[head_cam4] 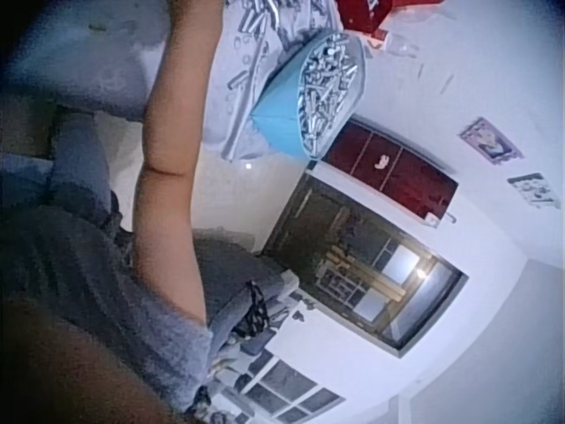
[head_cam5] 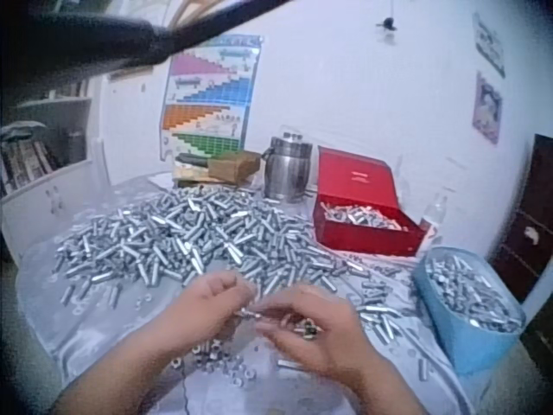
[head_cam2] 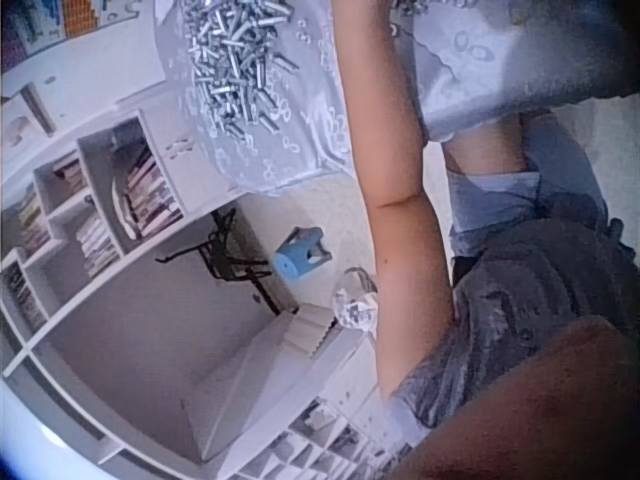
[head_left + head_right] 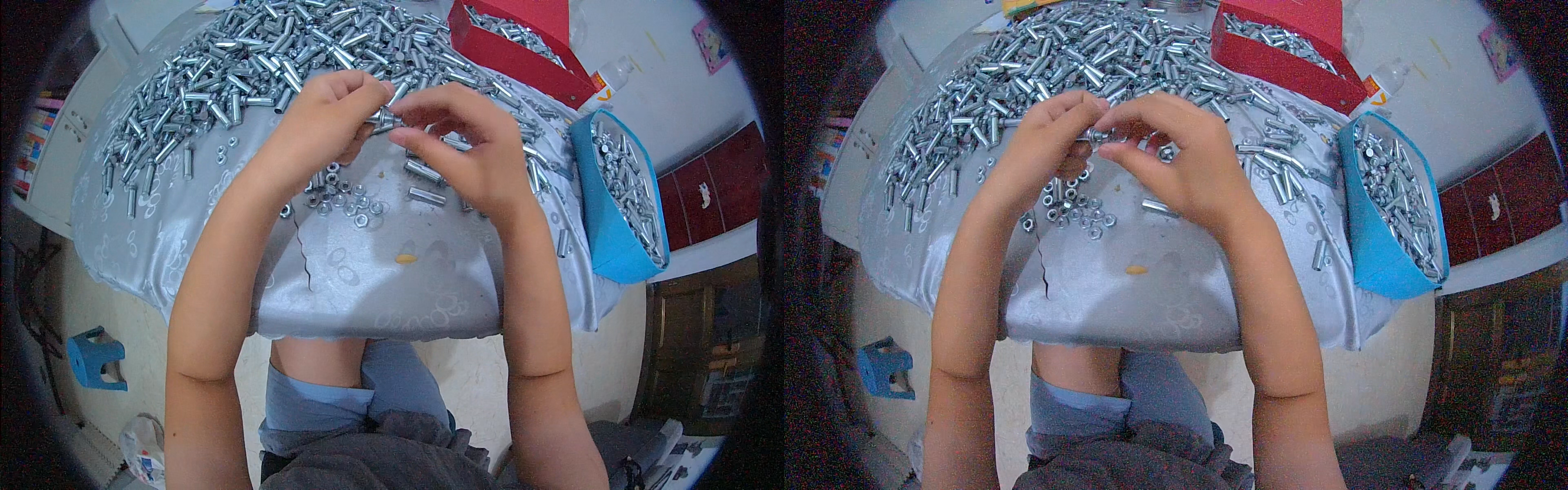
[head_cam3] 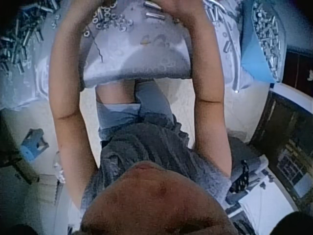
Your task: The person sits at a table covered with a white cloth and assembles metal hardware by hand. They repeatedly pick up cylindrical metal pieces and small washers, fit the washers onto the cylinders, and place the assembled units into a blue plastic bin.
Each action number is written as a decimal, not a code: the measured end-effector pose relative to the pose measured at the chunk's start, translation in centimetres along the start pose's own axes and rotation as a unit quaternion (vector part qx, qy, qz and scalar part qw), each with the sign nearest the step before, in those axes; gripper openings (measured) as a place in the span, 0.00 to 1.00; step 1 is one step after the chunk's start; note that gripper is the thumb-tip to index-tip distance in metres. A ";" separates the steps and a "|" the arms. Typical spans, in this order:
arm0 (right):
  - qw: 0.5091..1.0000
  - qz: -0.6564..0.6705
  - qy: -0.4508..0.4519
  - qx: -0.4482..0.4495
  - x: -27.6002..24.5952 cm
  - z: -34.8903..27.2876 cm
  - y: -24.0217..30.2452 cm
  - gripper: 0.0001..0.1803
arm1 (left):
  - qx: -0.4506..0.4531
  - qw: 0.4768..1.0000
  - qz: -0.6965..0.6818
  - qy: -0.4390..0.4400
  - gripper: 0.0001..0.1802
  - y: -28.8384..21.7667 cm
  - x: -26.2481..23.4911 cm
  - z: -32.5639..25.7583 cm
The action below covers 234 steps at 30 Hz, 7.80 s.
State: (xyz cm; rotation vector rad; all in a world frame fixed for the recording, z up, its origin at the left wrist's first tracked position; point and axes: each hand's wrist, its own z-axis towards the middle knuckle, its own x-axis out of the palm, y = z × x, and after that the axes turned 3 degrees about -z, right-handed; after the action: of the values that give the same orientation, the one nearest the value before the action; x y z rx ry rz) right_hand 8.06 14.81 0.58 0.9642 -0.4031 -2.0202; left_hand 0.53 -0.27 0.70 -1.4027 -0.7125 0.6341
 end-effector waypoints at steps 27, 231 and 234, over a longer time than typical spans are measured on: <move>0.966 0.087 0.066 0.236 0.3 -0.3 0.2 0.11 | -0.012 1.000 0.008 -0.016 0.11 0.3 0.2 0.0; 0.952 -0.275 0.130 -0.043 4.2 -1.7 -2.4 0.13 | 0.004 0.981 -0.171 -0.090 0.17 0.4 -2.0 1.2; 0.950 -0.283 0.124 -0.049 3.8 -1.5 -2.5 0.13 | 0.016 0.983 -0.159 -0.090 0.15 0.2 -1.7 1.1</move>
State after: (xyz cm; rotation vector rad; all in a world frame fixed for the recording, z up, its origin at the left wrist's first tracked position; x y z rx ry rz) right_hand 6.49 13.35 -3.71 1.3634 0.1331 -2.3485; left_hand -1.41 -0.87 0.42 -1.1784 -1.0412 0.5202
